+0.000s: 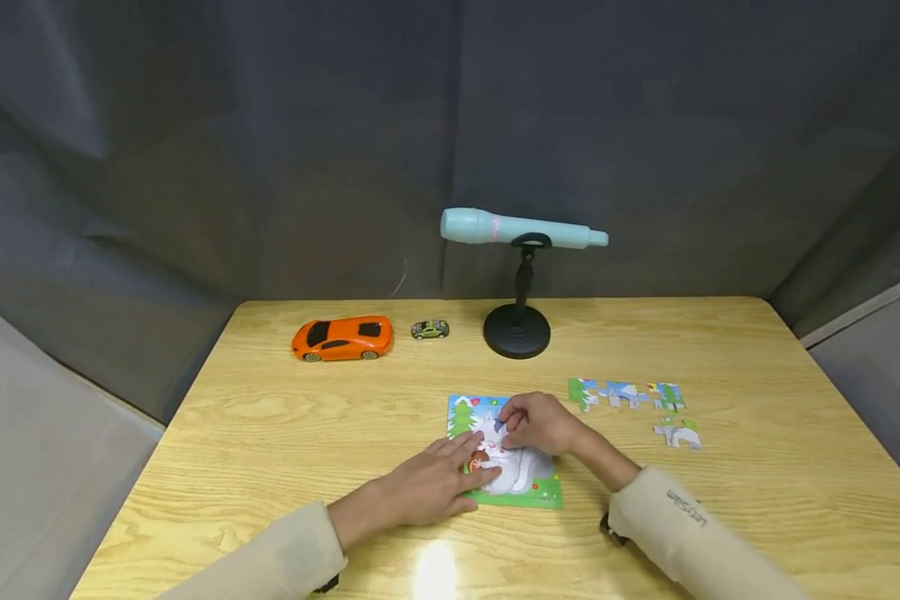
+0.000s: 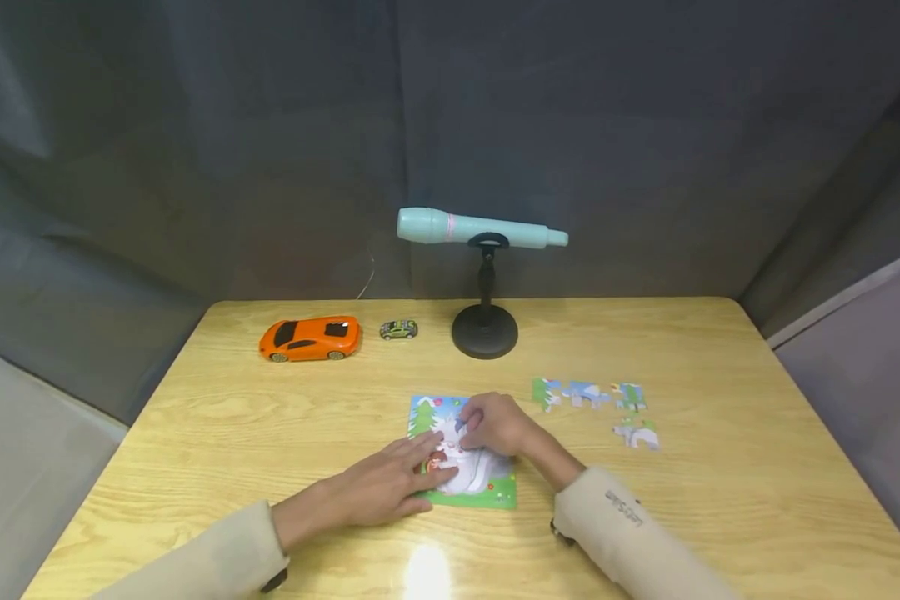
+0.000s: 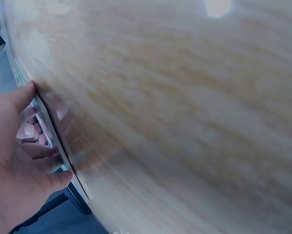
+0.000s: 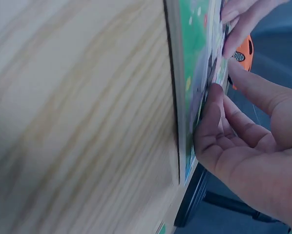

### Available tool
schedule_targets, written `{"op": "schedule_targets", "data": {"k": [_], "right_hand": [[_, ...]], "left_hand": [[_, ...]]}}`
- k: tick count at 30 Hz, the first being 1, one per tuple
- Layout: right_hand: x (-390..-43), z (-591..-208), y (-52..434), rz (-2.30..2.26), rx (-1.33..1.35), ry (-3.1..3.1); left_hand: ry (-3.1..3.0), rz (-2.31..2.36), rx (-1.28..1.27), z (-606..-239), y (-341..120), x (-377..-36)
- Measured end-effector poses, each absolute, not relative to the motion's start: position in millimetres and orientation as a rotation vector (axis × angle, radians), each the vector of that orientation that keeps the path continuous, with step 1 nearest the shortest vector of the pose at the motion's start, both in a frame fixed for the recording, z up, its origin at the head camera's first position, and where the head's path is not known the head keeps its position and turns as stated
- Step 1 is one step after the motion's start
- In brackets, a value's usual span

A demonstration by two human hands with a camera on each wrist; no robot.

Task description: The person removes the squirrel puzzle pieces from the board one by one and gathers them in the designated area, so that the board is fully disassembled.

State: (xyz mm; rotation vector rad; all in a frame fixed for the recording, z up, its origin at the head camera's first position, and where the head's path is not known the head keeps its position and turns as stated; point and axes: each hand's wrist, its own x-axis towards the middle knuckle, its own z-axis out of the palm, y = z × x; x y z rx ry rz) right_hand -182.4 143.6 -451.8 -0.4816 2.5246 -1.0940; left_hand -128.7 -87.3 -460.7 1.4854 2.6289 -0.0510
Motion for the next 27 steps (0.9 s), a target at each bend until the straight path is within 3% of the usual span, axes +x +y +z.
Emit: {"op": "schedule_targets", "data": {"k": [17,27], "right_hand": [[-182.4,-447.7,133.5,-1.039,-0.399,2.544],[-182.9,-448.3,142.5,-1.143,-0.534,2.478]], "left_hand": [[2.616,-0.075,1.507,-452.7,-86.0,-133.0],[2.617,-0.071,1.520,-452.5,-86.0,-132.9]]}}
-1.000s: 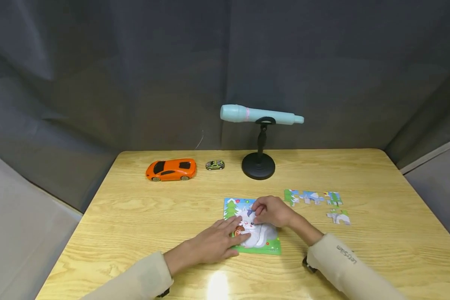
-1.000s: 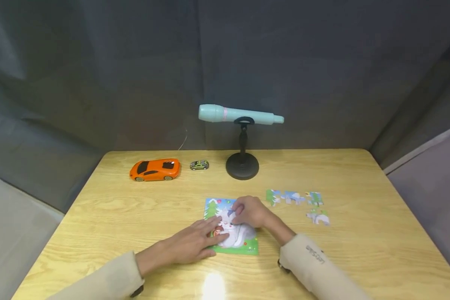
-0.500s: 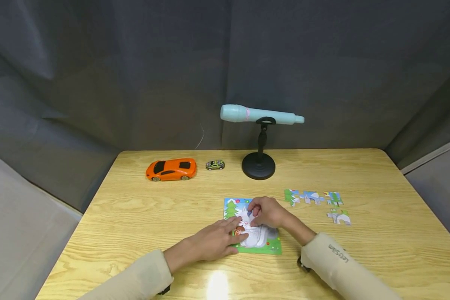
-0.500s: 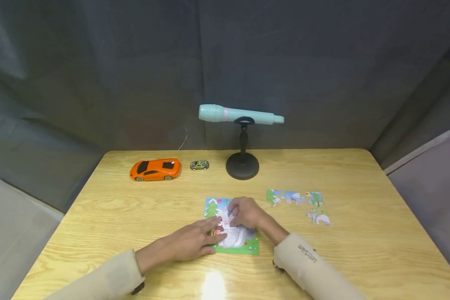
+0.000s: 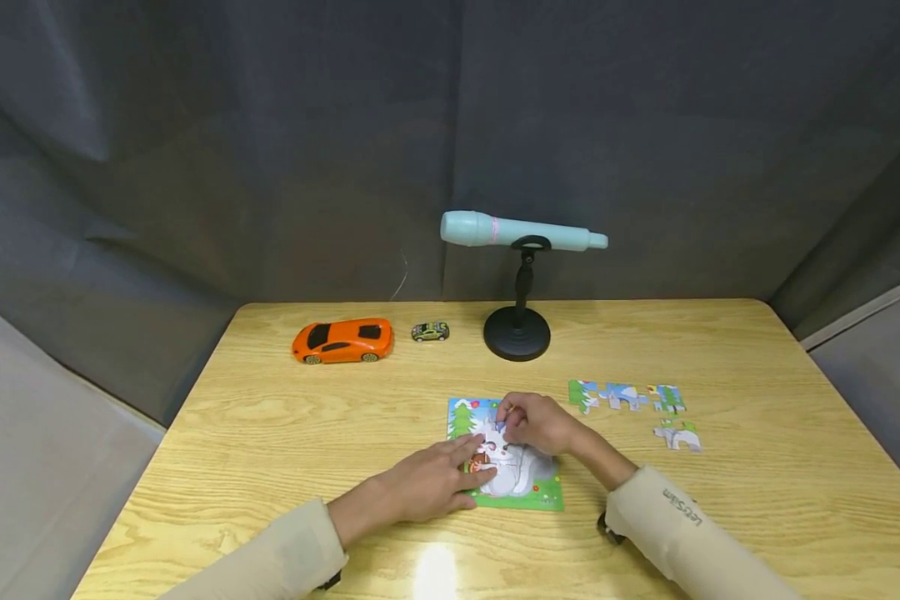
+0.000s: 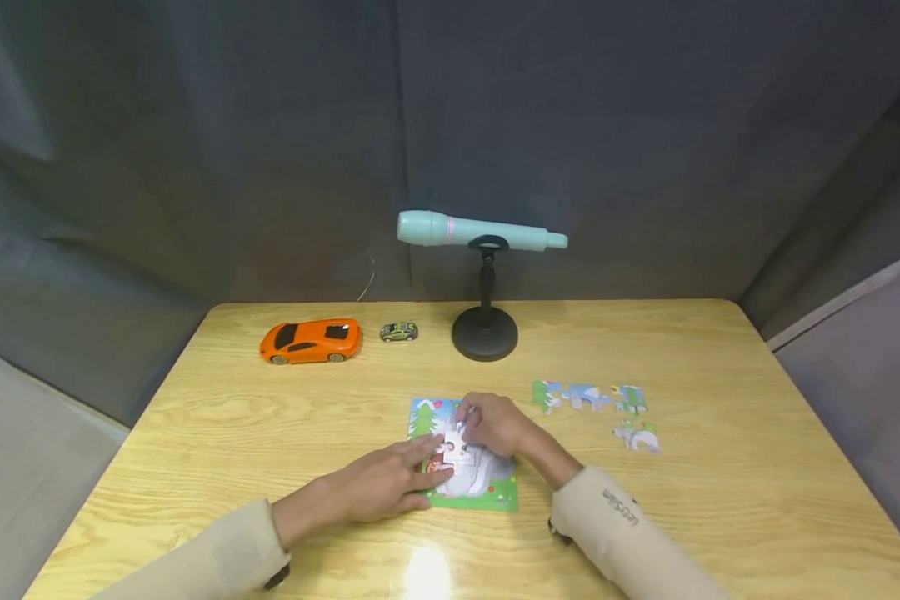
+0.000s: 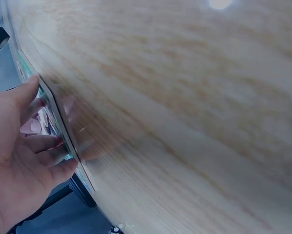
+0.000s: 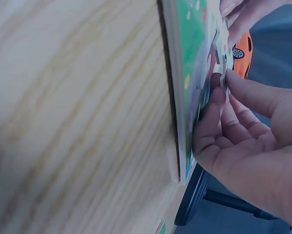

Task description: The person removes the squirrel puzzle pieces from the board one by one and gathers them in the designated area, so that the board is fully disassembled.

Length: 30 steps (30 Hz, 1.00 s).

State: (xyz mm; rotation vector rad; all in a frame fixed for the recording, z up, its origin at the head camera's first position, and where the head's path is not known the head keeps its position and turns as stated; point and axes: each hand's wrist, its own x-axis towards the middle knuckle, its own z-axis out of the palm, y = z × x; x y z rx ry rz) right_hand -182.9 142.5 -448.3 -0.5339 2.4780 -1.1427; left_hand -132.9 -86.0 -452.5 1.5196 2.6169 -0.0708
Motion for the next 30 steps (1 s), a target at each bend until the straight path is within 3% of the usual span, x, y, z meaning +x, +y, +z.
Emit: {"op": "schedule_targets", "data": {"k": [14,30], "right_hand": [[-186.7,-440.0,171.4,-1.316,-0.568,2.311],[-184.2,-427.2,243.3,-1.295,-0.492,2.343]], "left_hand": [[2.626,-0.072,1.503,-455.3,-85.3,-132.0],[2.637,-0.053,1.527,-454.8,-85.1,-130.7]]}}
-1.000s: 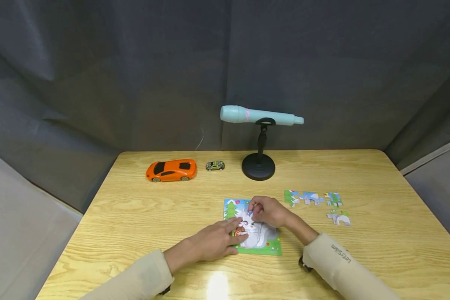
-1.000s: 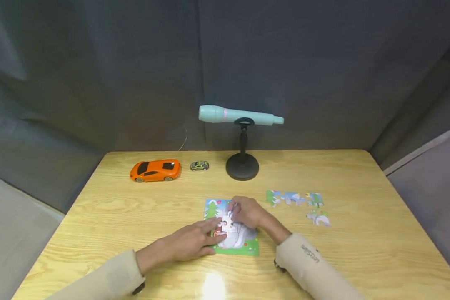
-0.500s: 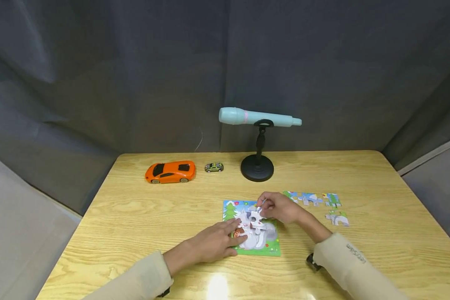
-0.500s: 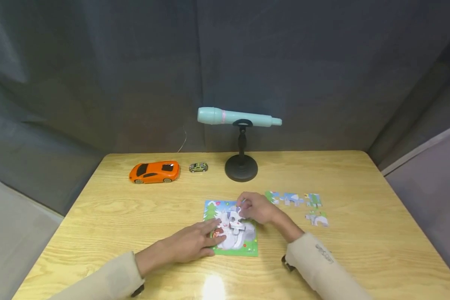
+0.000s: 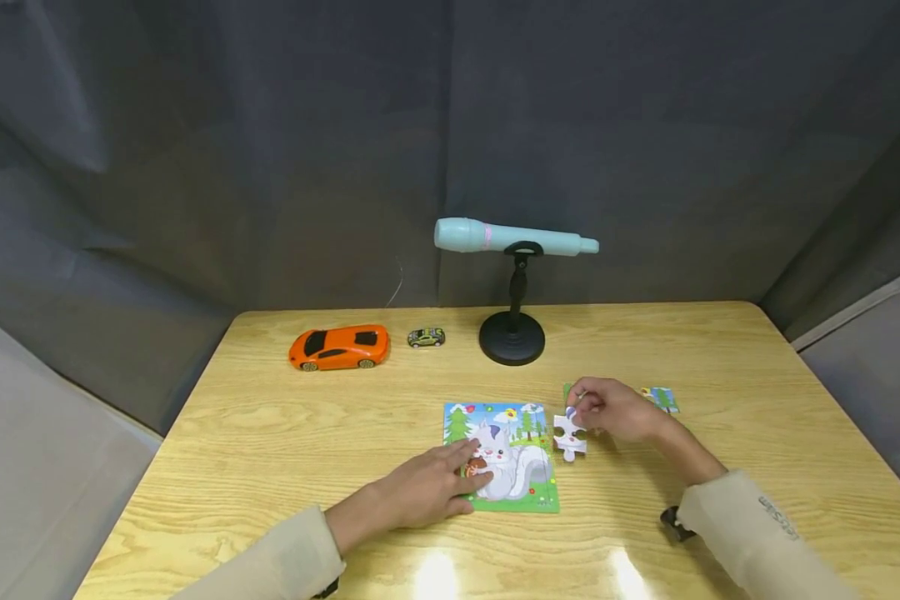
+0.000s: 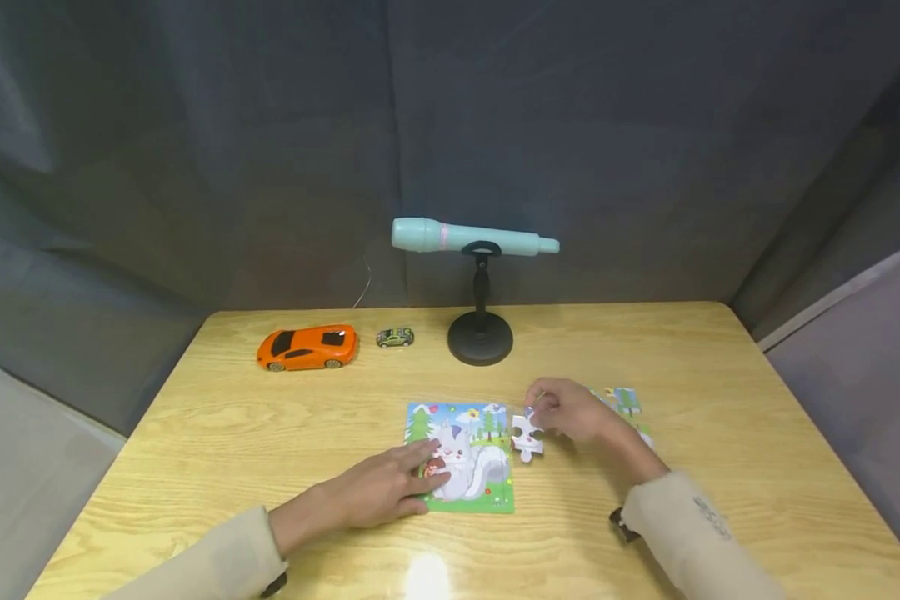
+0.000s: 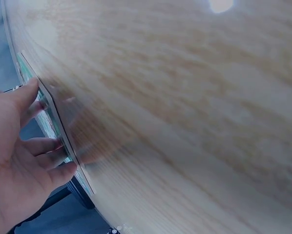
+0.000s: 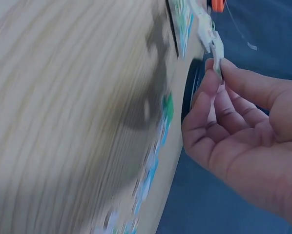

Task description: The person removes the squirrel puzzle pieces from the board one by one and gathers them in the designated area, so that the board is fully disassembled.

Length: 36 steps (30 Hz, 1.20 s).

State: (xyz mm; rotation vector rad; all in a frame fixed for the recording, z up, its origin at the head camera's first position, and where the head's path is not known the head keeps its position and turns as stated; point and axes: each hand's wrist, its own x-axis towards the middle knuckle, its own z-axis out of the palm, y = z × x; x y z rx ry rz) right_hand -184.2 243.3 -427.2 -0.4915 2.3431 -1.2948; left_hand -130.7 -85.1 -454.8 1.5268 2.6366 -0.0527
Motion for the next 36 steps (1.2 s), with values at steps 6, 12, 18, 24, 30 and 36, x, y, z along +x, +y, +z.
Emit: {"op": "schedule_targets", "data": {"k": [6,12,18,24,30,36], "right_hand": [[-180.6,-424.2,271.0,-1.275,-0.410,2.369],[-179.1,-426.5,289.2,-1.244,-0.366,2.389],[-178.5,-431.7,302.1,-1.212,-0.359,2.426],[-178.2,-436.9,309.2,-1.213,-0.322,2.459],[-178.1,-440.8,308.0,-1.101,-0.219,2.603],[-178.5,-442.6,305.1,-0.988,-0.122,2.694]], "left_hand": [[2.635,-0.054,1.525,-454.4,-84.8,-129.9],[2.639,-0.043,1.536,-455.0,-85.5,-130.0],[2.638,-0.039,1.537,-455.1,-85.5,-130.4],[2.643,-0.037,1.544,-455.8,-85.9,-130.5],[2.637,-0.026,1.527,-454.2,-86.2,-130.2],[2.649,-0.013,1.546,-456.0,-86.2,-129.9]]}}
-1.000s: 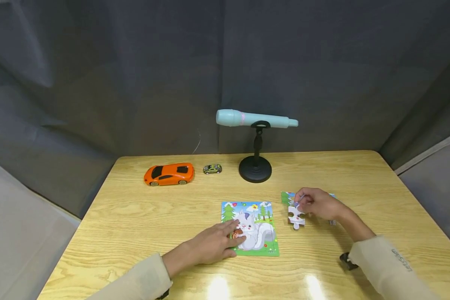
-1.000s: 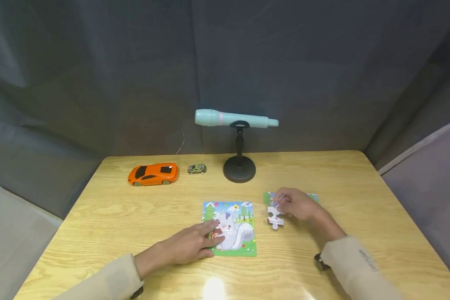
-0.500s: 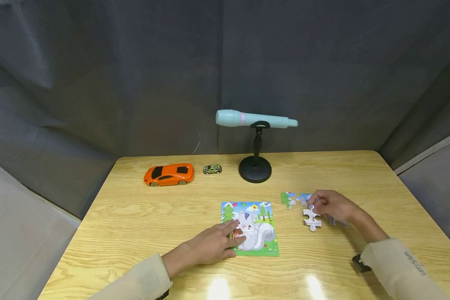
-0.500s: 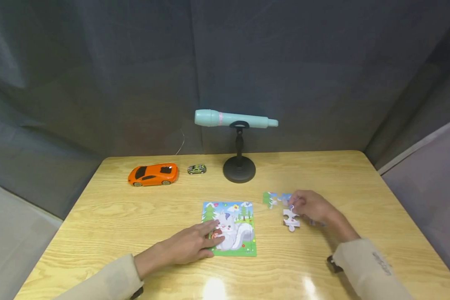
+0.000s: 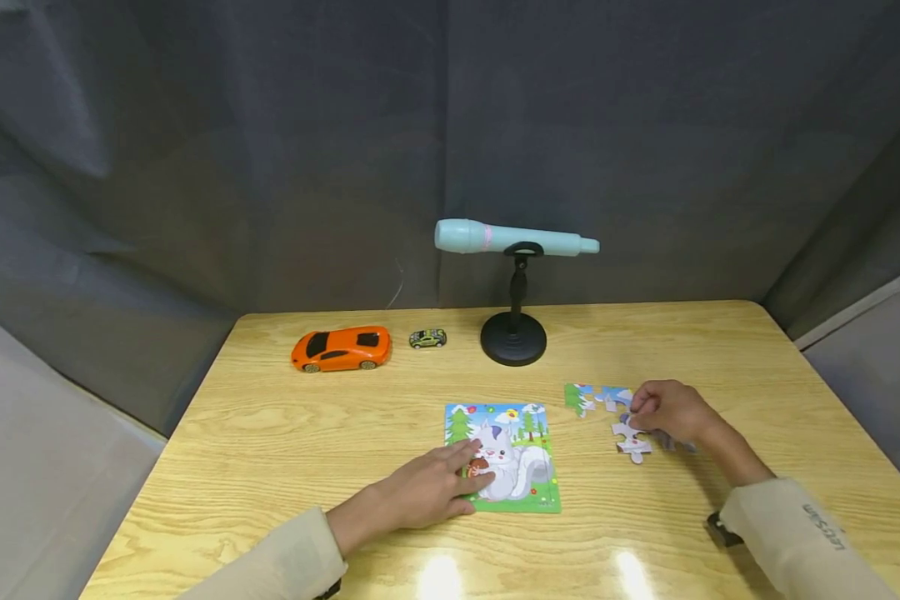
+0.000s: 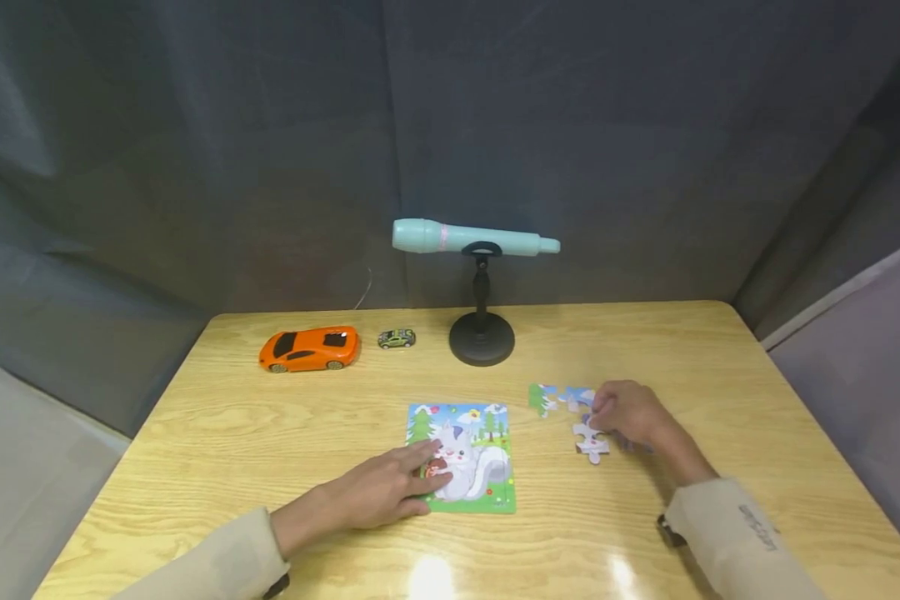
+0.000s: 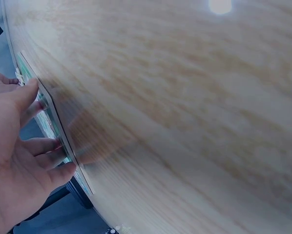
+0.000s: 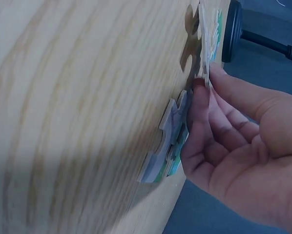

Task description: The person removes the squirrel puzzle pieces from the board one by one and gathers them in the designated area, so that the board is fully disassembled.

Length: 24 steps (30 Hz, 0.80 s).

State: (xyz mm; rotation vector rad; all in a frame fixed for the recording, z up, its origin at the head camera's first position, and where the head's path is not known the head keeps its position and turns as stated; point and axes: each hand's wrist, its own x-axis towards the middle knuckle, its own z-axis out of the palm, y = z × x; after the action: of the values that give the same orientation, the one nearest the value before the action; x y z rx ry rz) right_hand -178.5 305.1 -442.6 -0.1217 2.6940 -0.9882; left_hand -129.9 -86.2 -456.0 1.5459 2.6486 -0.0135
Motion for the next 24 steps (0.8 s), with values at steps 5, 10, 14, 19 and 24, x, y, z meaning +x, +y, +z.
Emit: {"op": "schedule_targets", "data": {"k": [5,10,14,19,24], "right_hand": [[-178.7,-443.8,305.6,-0.957,-0.100,2.727],[-180.1,-444.5,301.9,-0.948,-0.131,2.762],[-182.5,-443.8,289.5,-0.952,-0.211,2.791],[-184.0,-439.0,262.5,-1.040,-0.255,2.736],[-187.1,-441.1,235.9,-1.119,-0.255,2.680]], "left_hand": [[2.653,-0.010,1.548,-456.8,-85.9,-129.9],[2.650,-0.033,1.543,-456.1,-85.5,-129.5],[2.659,-0.062,1.552,-457.7,-86.1,-128.6],[2.675,-0.054,1.562,-462.2,-87.8,-128.2],[2.684,-0.057,1.533,-464.4,-88.0,-127.6]]}}
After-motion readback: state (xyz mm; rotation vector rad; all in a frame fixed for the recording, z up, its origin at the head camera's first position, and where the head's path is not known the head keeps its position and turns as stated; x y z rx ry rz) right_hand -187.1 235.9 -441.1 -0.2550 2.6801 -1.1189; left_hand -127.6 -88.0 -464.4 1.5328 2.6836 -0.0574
